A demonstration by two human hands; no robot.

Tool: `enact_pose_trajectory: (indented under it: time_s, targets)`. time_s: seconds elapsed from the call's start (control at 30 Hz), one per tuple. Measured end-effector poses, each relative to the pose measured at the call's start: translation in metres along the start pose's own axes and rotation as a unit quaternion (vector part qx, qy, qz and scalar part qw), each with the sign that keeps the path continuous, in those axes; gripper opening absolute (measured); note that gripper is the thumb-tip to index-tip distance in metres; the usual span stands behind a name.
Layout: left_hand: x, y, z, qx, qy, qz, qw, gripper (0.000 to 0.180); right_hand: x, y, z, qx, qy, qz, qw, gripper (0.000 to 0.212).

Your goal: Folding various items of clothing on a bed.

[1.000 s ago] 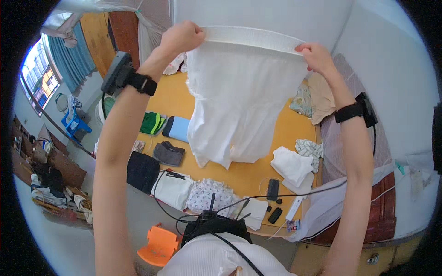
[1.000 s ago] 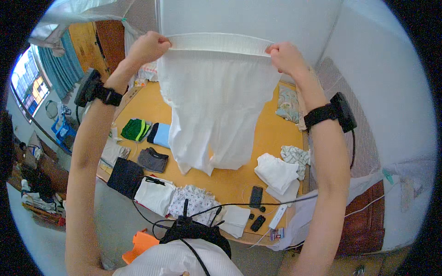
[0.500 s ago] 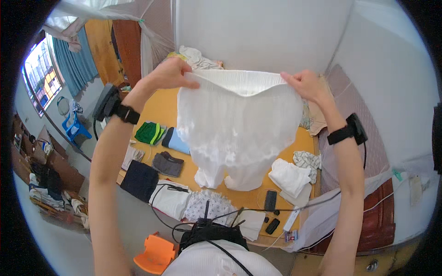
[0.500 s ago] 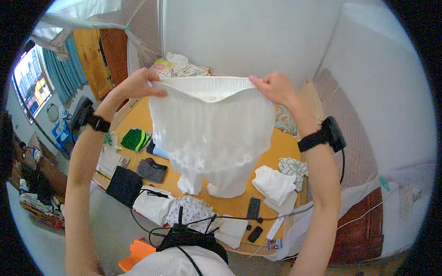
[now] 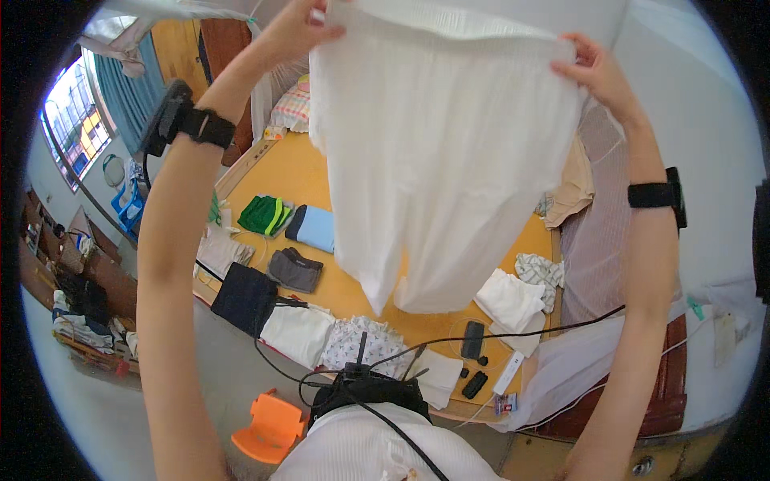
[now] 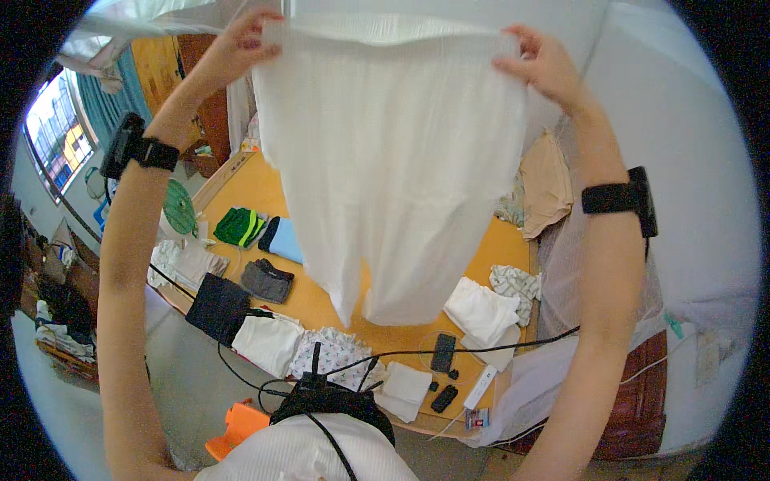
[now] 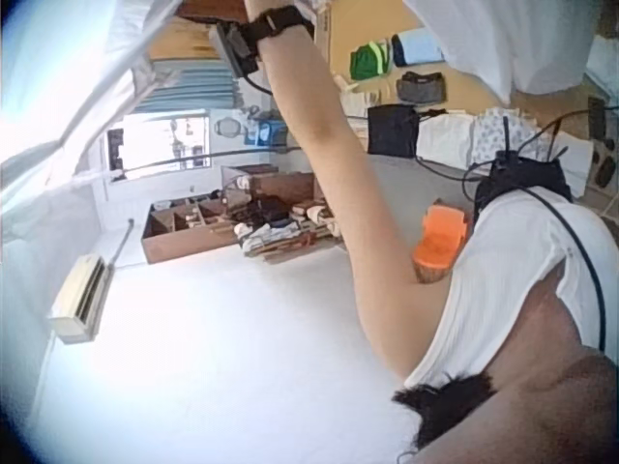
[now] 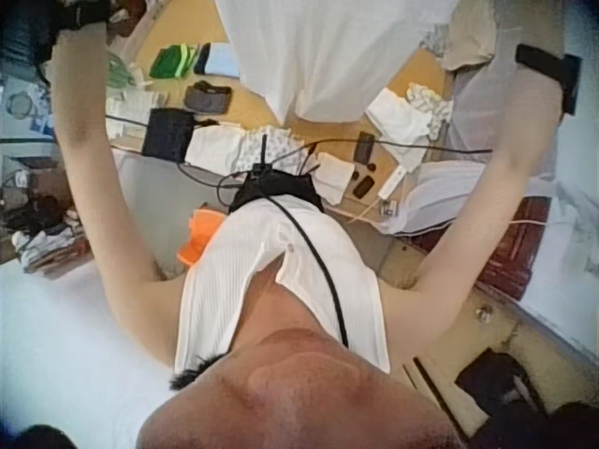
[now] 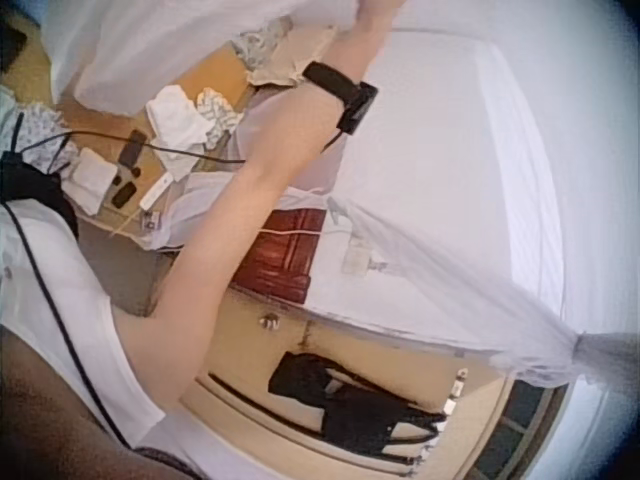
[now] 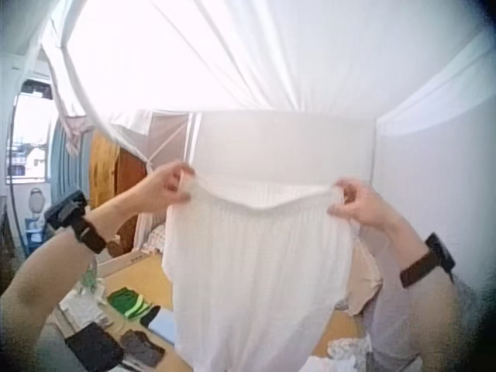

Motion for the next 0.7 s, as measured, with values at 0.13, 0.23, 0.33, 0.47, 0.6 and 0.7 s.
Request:
enact_pose_trajectory:
  time_s: [0.13,0.23,0.33,0.47,0.6,0.7]
  targets:
    - [-0.001,0.004,0.074,-0.023,0.059,0.224,0.973,0.024,0.024,-0.012,-0.012,0.001,0.054,0.061,0.997,0.033]
    - [0.011,0.017,0.052,-0.009,-0.11,0.148,0.983,0.027,-0.005,0.005,-0.021,0.045,0.115,0.005,0.992,0.023]
    - [-0.002,0.025,0.011,-0.003,-0.274,0.069,0.959,0.022,-0.014,0.021,-0.002,-0.049,0.067,-0.159,0.984,0.02]
    - [-0.01,0.019,0.003,-0.009,-0.24,-0.053,0.969,0.025,-0.024,0.018,0.017,-0.001,0.132,-0.173,0.976,0.026]
    - [-0.003,0.011,-0.01,0.02,-0.254,-0.066,0.965,0.022,-0.029,0.011,0.017,-0.034,0.033,-0.176,0.983,0.023]
    - [0.0,0.005,-0.02,0.028,-0.105,-0.072,0.991,0.025,-0.029,0.004,0.024,0.014,0.031,-0.152,0.988,0.023]
Point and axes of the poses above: each hand's wrist, its own y-axis away from the middle knuckle, its own x-axis out of the back of the hand, z = x × y, the point moved 1 cm from there along -y, towards the middle knuckle, and after that the axes turned 7 degrees about x, right-handed, at the moved point
